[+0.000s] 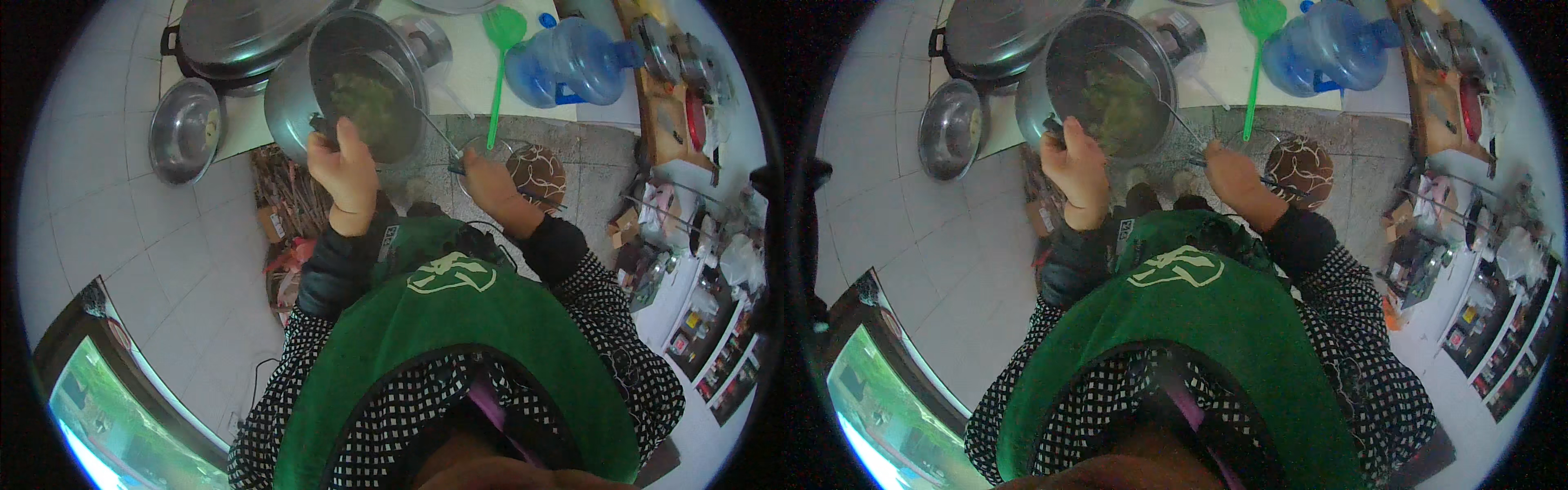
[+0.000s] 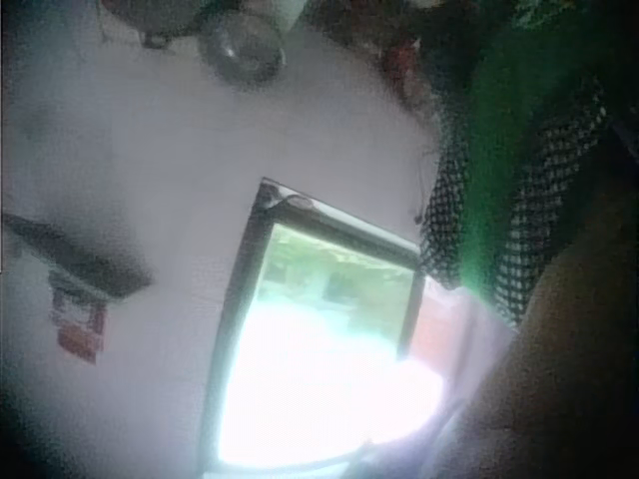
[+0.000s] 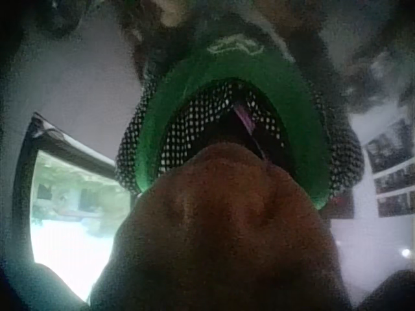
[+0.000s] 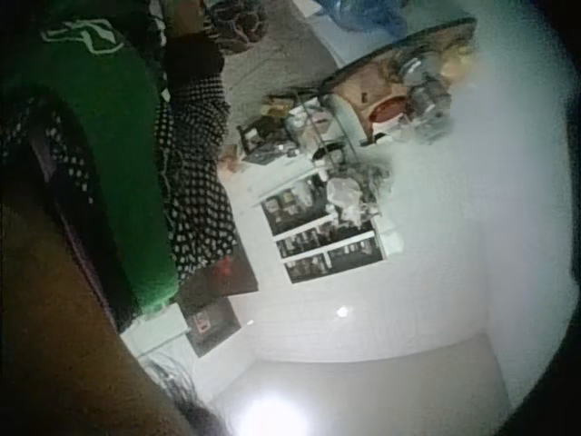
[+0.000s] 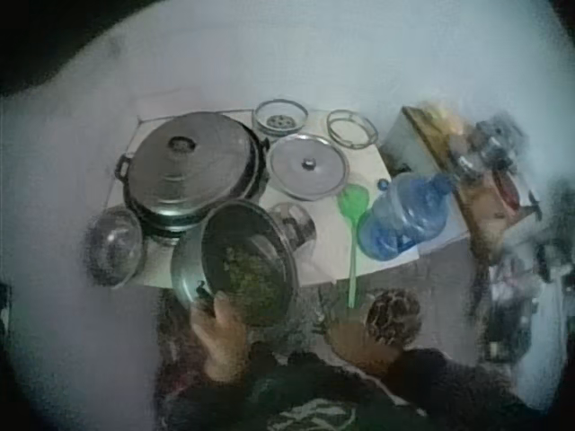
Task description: The person pours oil into a wok, adds chopped peppers and ginger, then stir-fries them. They add chopped cabbage, continue stir-frying, and season the dish with a packet of seasoning. The person washes their hands at the sink at the end.
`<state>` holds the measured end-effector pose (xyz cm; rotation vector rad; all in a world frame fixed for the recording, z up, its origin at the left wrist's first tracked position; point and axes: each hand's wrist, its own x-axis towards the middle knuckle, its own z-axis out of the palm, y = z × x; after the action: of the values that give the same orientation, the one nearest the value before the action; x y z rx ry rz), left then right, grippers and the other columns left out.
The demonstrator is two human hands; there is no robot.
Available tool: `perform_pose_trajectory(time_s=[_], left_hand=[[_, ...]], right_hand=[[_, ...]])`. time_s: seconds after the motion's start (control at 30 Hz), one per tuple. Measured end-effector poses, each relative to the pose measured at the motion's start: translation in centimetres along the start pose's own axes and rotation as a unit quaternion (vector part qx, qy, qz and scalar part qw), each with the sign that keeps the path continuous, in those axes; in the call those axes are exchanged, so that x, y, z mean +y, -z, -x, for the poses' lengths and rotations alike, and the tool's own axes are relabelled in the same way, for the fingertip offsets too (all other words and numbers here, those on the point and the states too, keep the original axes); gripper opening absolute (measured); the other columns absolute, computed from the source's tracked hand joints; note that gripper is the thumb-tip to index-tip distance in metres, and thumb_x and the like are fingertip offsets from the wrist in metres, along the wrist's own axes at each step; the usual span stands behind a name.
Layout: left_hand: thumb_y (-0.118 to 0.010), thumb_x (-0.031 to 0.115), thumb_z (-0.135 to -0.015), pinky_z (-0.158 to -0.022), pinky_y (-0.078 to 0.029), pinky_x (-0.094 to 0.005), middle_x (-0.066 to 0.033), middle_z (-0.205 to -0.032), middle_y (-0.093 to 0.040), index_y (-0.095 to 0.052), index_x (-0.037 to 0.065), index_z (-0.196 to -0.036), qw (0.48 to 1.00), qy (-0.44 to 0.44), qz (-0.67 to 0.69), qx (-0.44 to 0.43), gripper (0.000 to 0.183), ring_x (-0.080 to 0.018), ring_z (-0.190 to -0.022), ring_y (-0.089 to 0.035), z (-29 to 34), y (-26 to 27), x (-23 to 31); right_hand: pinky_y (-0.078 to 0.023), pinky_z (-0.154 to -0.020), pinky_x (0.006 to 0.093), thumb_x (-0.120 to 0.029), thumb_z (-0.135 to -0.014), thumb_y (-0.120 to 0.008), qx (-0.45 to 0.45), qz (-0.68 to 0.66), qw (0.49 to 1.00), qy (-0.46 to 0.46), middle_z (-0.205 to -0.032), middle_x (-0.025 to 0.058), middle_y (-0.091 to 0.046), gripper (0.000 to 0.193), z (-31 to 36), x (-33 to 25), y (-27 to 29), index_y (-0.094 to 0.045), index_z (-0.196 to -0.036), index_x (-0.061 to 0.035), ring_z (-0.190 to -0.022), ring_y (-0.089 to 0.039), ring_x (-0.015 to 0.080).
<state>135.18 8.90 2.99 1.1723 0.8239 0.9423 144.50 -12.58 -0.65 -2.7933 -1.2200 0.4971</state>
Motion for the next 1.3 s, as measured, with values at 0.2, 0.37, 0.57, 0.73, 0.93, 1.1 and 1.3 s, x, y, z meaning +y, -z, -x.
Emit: perform_pose_trajectory(time_s=[0.2, 0.37, 0.57, 0.73, 0.93, 1.1, 1.3], left_hand=[[-0.055, 0.016, -0.089, -0.040, -0.027, -0.0224, 0.0024, -0.054, -0.045, -0.046, 0.007, -0.079, 0.999, 0.004, 0.033, -0.002, 0.016, -0.0052, -0.043, -0.037, -0.1, 0.5, 0.2], [-0.054, 0.014, -0.089, -0.040, -0.027, -0.0222, 0.0024, -0.055, -0.045, -0.047, 0.007, -0.078, 1.000, 0.012, 0.023, -0.011, 0.015, -0.0055, -0.044, -0.037, -0.9, 2.0, 0.9], [-0.051, 0.016, -0.091, -0.039, -0.024, -0.0230, 0.0034, -0.055, -0.040, -0.042, 0.010, -0.069, 0.997, 0.048, -0.047, -0.025, 0.025, -0.0054, -0.043, -0.035, -4.9, 5.0, 3.0], [-0.051, 0.019, -0.093, -0.035, -0.022, -0.0238, 0.0048, -0.052, -0.034, -0.039, 0.012, -0.069, 0.997, 0.036, -0.027, -0.070, 0.027, -0.0055, -0.040, -0.032, -7.0, 5.7, 3.7], [-0.052, 0.021, -0.093, -0.035, -0.021, -0.0226, 0.0052, -0.054, -0.034, -0.038, 0.013, -0.069, 0.998, 0.048, -0.016, -0.041, 0.029, -0.0047, -0.040, -0.031, -9.4, 7.0, 2.9], [-0.052, 0.021, -0.093, -0.034, -0.023, -0.0238, 0.0032, -0.056, -0.037, -0.038, 0.011, -0.072, 0.995, 0.093, 0.013, 0.015, 0.027, -0.0065, -0.042, -0.035, -11.3, 9.2, 1.2], [-0.051, 0.023, -0.093, -0.036, -0.025, -0.0257, 0.0017, -0.056, -0.039, -0.042, 0.007, -0.079, 0.993, 0.108, 0.028, 0.023, 0.023, -0.0088, -0.043, -0.038, -11.6, 11.2, -3.2]], right_hand=[[-0.047, -0.053, 0.0471, -0.025, -0.088, -0.053, -0.103, -0.109, 0.987, 0.066, -0.065, 0.0212, -0.058, 0.030, 0.5, 3.6, 3.4, -0.051, -0.093, 0.0044, -0.059, -0.060, 0.0361], [-0.042, -0.044, 0.0354, -0.025, -0.087, -0.057, -0.286, -0.287, 0.912, -0.061, -0.057, 0.0089, -0.052, 0.031, -0.7, 5.2, 5.3, -0.050, -0.092, 0.0047, -0.045, -0.053, 0.0165], [-0.040, -0.044, 0.0308, -0.027, -0.082, -0.064, -0.279, -0.262, 0.923, 0.036, -0.061, 0.0066, -0.054, 0.036, -4.6, 5.4, 3.2, -0.053, -0.100, 0.0027, -0.046, -0.051, 0.0150], [-0.038, -0.042, 0.0293, -0.026, -0.080, -0.066, -0.340, -0.362, 0.868, -0.007, -0.057, 0.0031, -0.051, 0.028, -6.2, 4.0, 0.7, -0.054, -0.088, -0.0022, -0.046, -0.050, 0.0114], [-0.036, -0.040, 0.0261, -0.026, -0.079, -0.066, -0.336, -0.502, 0.797, -0.008, -0.056, 0.0001, -0.048, 0.028, -5.4, 2.0, -1.2, -0.056, -0.088, -0.0017, -0.043, -0.045, 0.0078], [-0.035, -0.039, 0.0245, -0.018, -0.080, -0.065, -0.309, -0.498, 0.810, -0.022, -0.055, -0.0011, -0.046, 0.023, -4.6, 2.6, 0.6, -0.053, -0.090, -0.0011, -0.042, -0.044, 0.0073], [-0.033, -0.040, 0.0245, -0.016, -0.081, -0.064, -0.222, -0.452, 0.863, -0.050, -0.056, -0.0015, -0.044, 0.021, -3.8, 2.2, 3.6, -0.051, -0.087, -0.0013, -0.042, -0.041, 0.0063]])
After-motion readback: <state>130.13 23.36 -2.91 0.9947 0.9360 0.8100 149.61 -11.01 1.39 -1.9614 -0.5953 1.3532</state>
